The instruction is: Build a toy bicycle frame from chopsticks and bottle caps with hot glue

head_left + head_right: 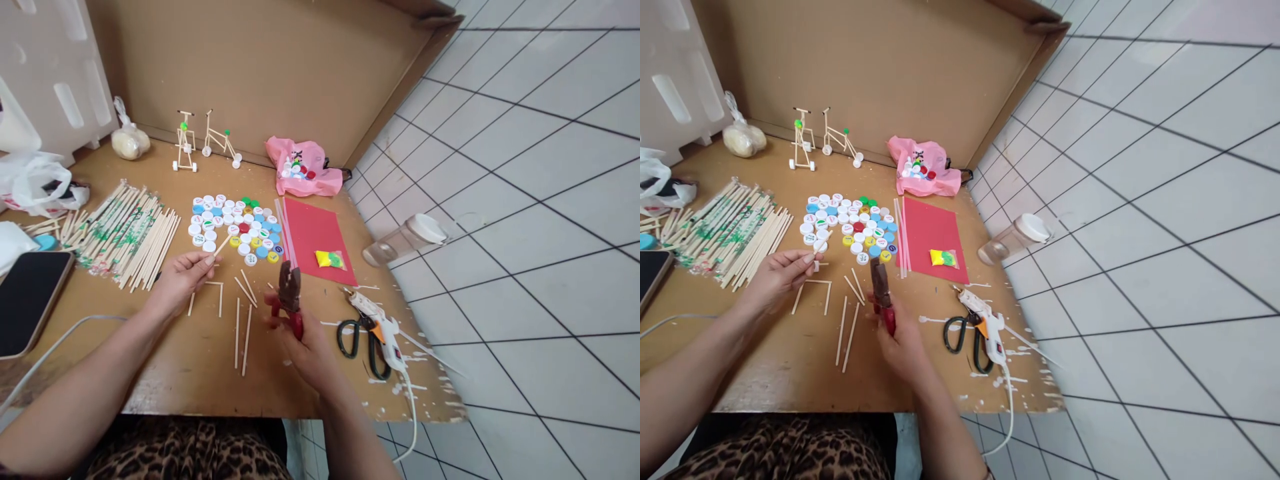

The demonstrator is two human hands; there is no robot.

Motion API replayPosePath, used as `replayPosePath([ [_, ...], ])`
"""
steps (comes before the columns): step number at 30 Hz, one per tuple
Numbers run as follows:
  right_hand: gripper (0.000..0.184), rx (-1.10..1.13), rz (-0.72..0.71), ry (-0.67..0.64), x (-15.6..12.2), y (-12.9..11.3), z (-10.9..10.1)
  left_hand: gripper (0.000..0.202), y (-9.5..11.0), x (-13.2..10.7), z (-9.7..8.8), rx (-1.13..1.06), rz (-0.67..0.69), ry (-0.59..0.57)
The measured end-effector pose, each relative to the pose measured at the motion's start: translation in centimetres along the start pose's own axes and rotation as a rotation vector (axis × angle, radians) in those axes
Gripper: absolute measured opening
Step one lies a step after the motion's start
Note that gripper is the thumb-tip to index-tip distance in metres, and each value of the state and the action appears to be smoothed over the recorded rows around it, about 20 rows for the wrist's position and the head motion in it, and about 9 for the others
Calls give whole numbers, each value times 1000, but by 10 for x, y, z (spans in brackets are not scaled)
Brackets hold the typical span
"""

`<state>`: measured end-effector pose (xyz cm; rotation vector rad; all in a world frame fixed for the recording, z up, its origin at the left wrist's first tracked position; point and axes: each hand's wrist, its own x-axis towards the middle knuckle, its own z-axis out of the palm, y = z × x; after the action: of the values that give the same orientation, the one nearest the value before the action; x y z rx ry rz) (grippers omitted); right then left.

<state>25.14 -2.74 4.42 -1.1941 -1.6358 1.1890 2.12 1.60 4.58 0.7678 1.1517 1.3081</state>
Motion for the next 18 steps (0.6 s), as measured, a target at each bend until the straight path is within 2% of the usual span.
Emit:
replayPosePath([
  [8, 39, 105, 110, 84, -3, 17, -2, 22, -3, -2, 2, -17, 22, -33],
  [13, 39, 133, 127, 30, 5, 22, 1, 24, -2, -2, 3, 5, 25, -71],
  [18, 35, 53, 140, -38, 12, 15, 4, 30, -5, -2, 3, 39, 21, -81],
])
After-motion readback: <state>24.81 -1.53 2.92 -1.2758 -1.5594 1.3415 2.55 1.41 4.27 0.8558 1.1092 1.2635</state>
